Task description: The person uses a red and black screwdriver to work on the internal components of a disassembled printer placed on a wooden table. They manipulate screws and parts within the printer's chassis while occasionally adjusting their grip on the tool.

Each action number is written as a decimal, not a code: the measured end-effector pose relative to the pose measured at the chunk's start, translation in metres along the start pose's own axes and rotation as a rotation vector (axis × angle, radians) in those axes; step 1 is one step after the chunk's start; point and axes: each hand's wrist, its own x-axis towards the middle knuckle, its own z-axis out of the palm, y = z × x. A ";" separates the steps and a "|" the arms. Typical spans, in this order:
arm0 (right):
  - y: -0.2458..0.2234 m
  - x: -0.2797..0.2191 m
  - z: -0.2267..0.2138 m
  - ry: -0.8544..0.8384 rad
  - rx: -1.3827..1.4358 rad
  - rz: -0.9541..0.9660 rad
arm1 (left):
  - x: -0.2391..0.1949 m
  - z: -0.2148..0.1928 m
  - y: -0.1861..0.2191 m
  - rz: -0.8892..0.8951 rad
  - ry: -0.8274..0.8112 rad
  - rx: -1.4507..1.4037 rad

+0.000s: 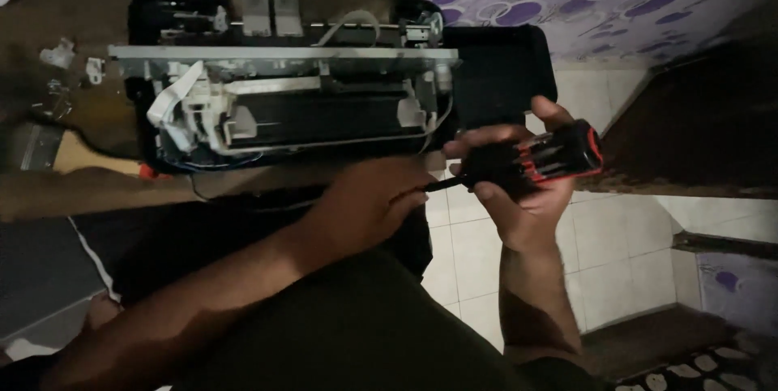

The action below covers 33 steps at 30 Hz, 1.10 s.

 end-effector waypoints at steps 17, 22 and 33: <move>0.047 0.032 -0.051 0.195 -0.016 -0.162 | -0.055 -0.027 -0.025 -0.335 -0.246 0.360; 0.050 0.046 -0.048 0.009 -0.036 -0.181 | -0.052 -0.053 -0.003 -0.085 0.135 0.608; 0.070 0.079 -0.046 -0.232 -0.208 -0.078 | -0.040 -0.053 -0.038 -0.135 0.190 0.742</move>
